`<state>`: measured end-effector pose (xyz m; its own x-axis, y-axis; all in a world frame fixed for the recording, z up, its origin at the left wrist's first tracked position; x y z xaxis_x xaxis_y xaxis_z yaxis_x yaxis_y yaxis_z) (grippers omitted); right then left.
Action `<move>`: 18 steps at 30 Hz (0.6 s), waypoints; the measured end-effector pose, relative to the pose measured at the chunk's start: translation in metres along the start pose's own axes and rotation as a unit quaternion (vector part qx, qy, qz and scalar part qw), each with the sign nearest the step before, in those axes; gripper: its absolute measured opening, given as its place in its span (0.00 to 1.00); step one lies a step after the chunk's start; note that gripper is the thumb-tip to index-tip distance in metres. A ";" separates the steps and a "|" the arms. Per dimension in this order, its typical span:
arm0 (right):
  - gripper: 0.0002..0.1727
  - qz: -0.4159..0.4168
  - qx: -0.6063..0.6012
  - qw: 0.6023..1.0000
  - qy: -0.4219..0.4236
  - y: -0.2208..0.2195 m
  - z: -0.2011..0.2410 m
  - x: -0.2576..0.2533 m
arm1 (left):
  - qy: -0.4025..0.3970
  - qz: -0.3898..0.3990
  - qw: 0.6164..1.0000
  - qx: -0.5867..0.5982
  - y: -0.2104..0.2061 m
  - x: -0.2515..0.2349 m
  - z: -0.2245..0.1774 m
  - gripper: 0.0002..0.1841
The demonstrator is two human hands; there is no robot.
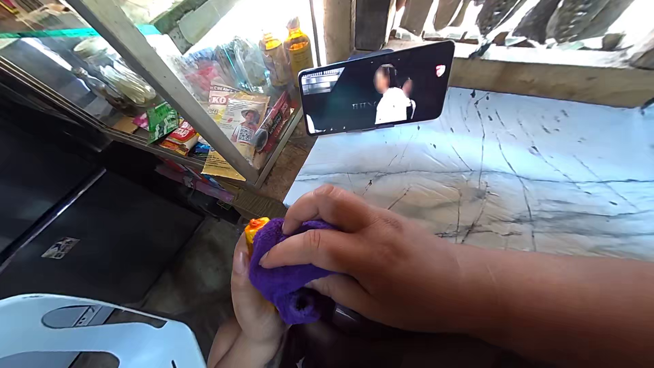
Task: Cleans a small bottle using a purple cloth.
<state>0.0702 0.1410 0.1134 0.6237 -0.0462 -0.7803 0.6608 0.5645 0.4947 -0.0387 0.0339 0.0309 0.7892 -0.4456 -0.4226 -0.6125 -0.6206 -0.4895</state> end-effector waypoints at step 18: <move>0.14 0.033 0.018 0.998 0.041 -0.008 0.005 0.007 | 0.089 -0.067 0.982 0.152 -0.009 -0.006 0.001 0.20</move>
<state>0.0711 0.1323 0.1061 0.6313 0.0580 -0.7734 0.6353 0.5333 0.5585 -0.0379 0.0427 0.0375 0.8424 -0.4958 -0.2113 -0.4657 -0.4723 -0.7484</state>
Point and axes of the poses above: each hand's wrist, its own x-axis away from the middle knuckle, its own y-axis out of the back of the hand, z = x × y, the point moved 6 cm from there along -x, towards the middle knuckle, and after that the axes turned 12 degrees about -z, right-handed, at the moved point
